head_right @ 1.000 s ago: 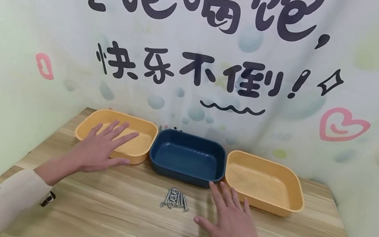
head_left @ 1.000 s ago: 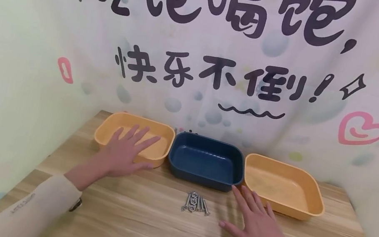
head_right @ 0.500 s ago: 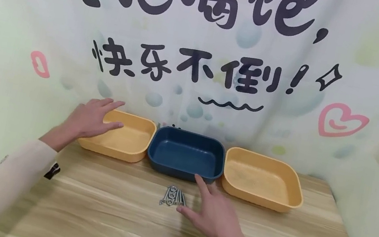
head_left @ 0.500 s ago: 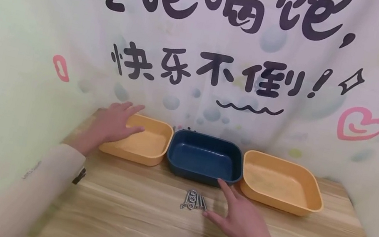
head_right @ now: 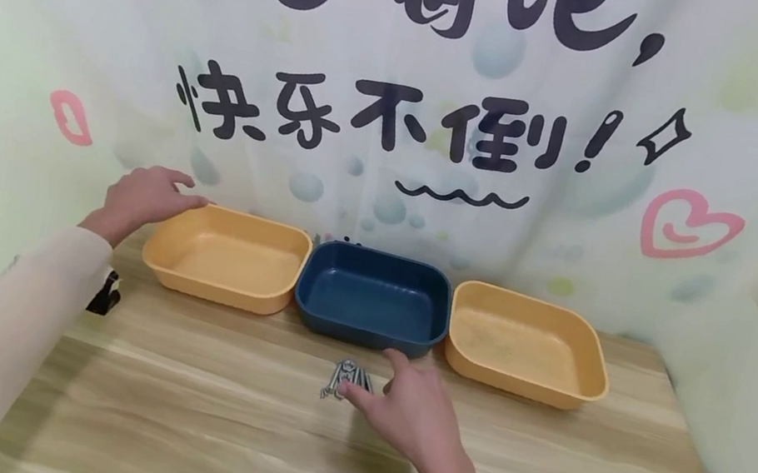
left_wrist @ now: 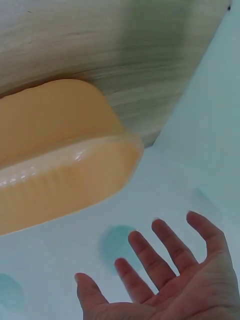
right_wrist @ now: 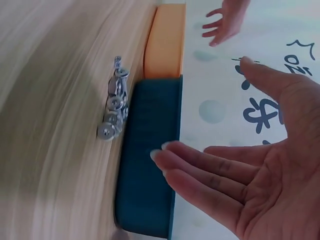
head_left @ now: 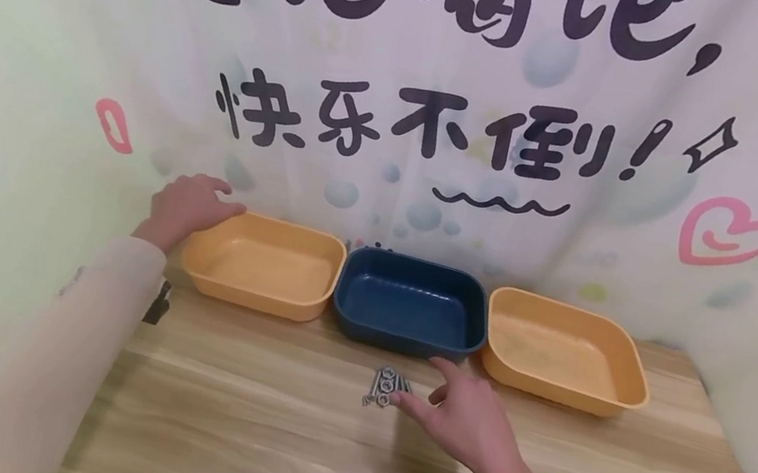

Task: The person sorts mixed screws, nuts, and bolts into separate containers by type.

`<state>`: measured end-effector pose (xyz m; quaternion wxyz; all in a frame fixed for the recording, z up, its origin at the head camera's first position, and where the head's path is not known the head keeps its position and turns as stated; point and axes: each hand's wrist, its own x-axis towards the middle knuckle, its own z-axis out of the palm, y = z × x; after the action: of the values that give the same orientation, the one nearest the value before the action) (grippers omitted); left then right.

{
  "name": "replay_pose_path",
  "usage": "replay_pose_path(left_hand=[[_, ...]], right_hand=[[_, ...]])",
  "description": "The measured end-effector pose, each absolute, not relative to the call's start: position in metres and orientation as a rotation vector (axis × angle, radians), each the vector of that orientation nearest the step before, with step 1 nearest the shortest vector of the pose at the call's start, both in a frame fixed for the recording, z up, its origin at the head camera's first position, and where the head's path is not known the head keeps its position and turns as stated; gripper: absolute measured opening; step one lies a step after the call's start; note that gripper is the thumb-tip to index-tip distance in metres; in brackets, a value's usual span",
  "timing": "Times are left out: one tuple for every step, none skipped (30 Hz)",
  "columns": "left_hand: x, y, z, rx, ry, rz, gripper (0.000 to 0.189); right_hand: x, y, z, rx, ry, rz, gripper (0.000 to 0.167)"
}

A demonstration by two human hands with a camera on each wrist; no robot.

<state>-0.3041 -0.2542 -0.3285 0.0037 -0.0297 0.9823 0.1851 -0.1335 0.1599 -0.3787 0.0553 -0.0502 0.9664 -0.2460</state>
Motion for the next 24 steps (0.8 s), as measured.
replay_pose_path(left_hand=[[-0.305,-0.256,-0.327,-0.122,3.055,0.597,0.069],[-0.305,-0.258,-0.326,-0.138,3.032,0.608,0.068],[-0.306,-0.260,-0.326,-0.151,3.010,0.623,0.067],[-0.307,-0.262,-0.325,-0.165,2.985,0.643,0.067],[-0.307,-0.263,-0.325,-0.180,2.959,0.657,0.066],[-0.308,-0.264,-0.324,-0.208,2.930,0.678,0.065],[-0.308,-0.265,-0.324,-0.241,2.897,0.710,0.065],[-0.309,-0.266,-0.325,-0.280,2.866,0.751,0.063],[-0.309,-0.267,-0.325,-0.325,2.830,0.798,0.061],[-0.310,-0.268,-0.326,-0.372,2.791,0.848,0.061],[-0.310,-0.269,-0.327,-0.416,2.749,0.905,0.061],[-0.310,-0.270,-0.328,-0.451,2.707,0.966,0.062],[-0.310,-0.271,-0.328,-0.475,2.665,1.022,0.063],[-0.310,-0.271,-0.329,-0.497,2.626,1.071,0.064],[-0.311,-0.271,-0.330,-0.515,2.586,1.110,0.065],[-0.311,-0.272,-0.330,-0.536,2.550,1.147,0.066],[-0.311,-0.272,-0.331,-0.553,2.522,1.172,0.067],[-0.312,-0.272,-0.332,-0.569,2.501,1.190,0.067],[-0.312,-0.272,-0.332,-0.592,2.484,1.206,0.068],[-0.313,-0.272,-0.334,-0.610,2.470,1.217,0.069],[-0.313,-0.273,-0.335,-0.621,2.461,1.223,0.070],[-0.314,-0.273,-0.338,-0.632,2.452,1.231,0.070],[-0.315,-0.274,-0.340,-0.640,2.442,1.234,0.071],[-0.316,-0.275,-0.343,-0.650,2.428,1.242,0.072]], right_hand=[[-0.134,0.160,-0.378,-0.141,2.909,-0.785,0.087],[-0.134,0.159,-0.379,-0.131,2.884,-0.820,0.085],[-0.135,0.159,-0.379,-0.120,2.858,-0.861,0.083],[-0.135,0.159,-0.380,-0.115,2.837,-0.903,0.080],[-0.136,0.159,-0.380,-0.115,2.807,-0.960,0.076],[-0.136,0.159,-0.381,-0.113,2.769,-1.028,0.072],[-0.137,0.159,-0.382,-0.115,2.721,-1.107,0.066],[-0.138,0.159,-0.384,-0.109,2.667,-1.186,0.062],[-0.139,0.159,-0.386,-0.095,2.607,-1.266,0.059],[-0.140,0.159,-0.388,-0.079,2.544,-1.342,0.057],[-0.141,0.159,-0.390,-0.056,2.478,-1.407,0.056],[-0.142,0.158,-0.393,-0.030,2.425,-1.454,0.056],[-0.143,0.158,-0.395,0.000,2.381,-1.486,0.057],[-0.145,0.158,-0.397,0.036,2.347,-1.511,0.058],[-0.146,0.159,-0.399,0.072,2.313,-1.533,0.059],[-0.147,0.159,-0.401,0.101,2.284,-1.552,0.059],[-0.149,0.159,-0.403,0.131,2.258,-1.568,0.059],[-0.150,0.159,-0.405,0.158,2.235,-1.587,0.059],[-0.152,0.159,-0.406,0.184,2.211,-1.606,0.057],[-0.153,0.159,-0.408,0.208,2.191,-1.624,0.057],[-0.154,0.159,-0.410,0.227,2.176,-1.635,0.057],[-0.155,0.159,-0.412,0.242,2.166,-1.643,0.057],[-0.155,0.159,-0.415,0.255,2.158,-1.647,0.056],[-0.156,0.160,-0.417,0.266,2.154,-1.648,0.054]])
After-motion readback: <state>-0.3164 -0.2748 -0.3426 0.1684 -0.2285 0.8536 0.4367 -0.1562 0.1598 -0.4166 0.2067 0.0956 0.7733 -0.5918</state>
